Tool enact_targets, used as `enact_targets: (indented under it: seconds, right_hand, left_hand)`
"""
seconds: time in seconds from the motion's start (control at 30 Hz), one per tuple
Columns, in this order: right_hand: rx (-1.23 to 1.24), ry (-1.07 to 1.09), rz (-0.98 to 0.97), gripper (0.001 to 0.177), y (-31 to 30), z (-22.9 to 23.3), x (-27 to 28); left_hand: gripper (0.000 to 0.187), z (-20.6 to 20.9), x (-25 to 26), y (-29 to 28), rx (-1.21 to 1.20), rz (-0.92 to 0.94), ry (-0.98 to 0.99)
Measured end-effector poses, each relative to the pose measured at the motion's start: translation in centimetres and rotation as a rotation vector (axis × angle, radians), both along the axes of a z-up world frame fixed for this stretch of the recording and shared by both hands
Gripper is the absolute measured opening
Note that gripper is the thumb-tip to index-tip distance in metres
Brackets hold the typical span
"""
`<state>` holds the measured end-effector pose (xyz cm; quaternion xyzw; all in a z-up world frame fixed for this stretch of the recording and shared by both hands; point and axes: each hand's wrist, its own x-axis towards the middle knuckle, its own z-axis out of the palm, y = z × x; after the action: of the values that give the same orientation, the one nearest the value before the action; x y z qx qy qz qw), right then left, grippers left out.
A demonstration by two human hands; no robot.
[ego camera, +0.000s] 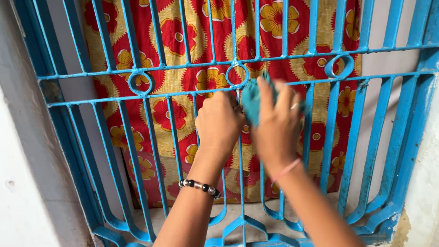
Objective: The person wipes the bars of a blue window grill with a cloth, moving the cloth along the metal surface and between the bars.
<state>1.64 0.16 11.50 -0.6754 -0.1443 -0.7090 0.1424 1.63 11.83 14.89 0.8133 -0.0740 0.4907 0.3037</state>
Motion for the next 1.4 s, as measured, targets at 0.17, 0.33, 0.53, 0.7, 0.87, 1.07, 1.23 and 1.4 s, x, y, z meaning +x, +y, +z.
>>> enact_targets:
  seconds: [0.17,0.33,0.53,0.7,0.87,1.07,1.23,1.4]
  right_hand:
    - [0.165,0.281,0.118,0.048,0.5,-5.7,-0.8]
    - [0.177,0.658,0.021,0.038,-0.6,-14.1,-1.2]
    - [-0.08,0.903,-0.063,0.047,-2.4,-19.9,-2.0]
    - [-0.288,1.27,-0.156,0.038,-2.8,-17.7,-3.0]
    - [-0.426,1.383,-0.183,0.05,-4.3,-20.9,-2.4]
    - [-0.205,1.521,-0.205,0.051,-10.2,-28.0,-1.9]
    - [0.087,0.928,0.148,0.074,-8.5,-22.3,-4.0]
    - [-0.059,1.105,-0.136,0.048,-6.1,-21.1,-4.7]
  left_hand:
    - [0.015,-0.4,-0.2,-0.2,0.021,0.014,0.015]
    - [0.017,-0.4,-0.1,-0.2,0.047,0.033,-0.007]
    - [0.017,-0.6,-0.1,-0.3,0.017,0.02,-0.027]
    - [0.017,-0.7,-0.3,-0.2,0.042,0.051,0.011]
    - [0.017,-0.5,-0.1,-0.2,0.031,0.059,0.022]
    - [0.017,-0.5,0.2,-0.3,0.026,0.064,0.044]
    - [0.016,-1.3,-0.4,-0.6,0.034,0.064,0.04]
    - [0.042,-5.5,-1.0,-2.9,0.032,0.118,-0.214]
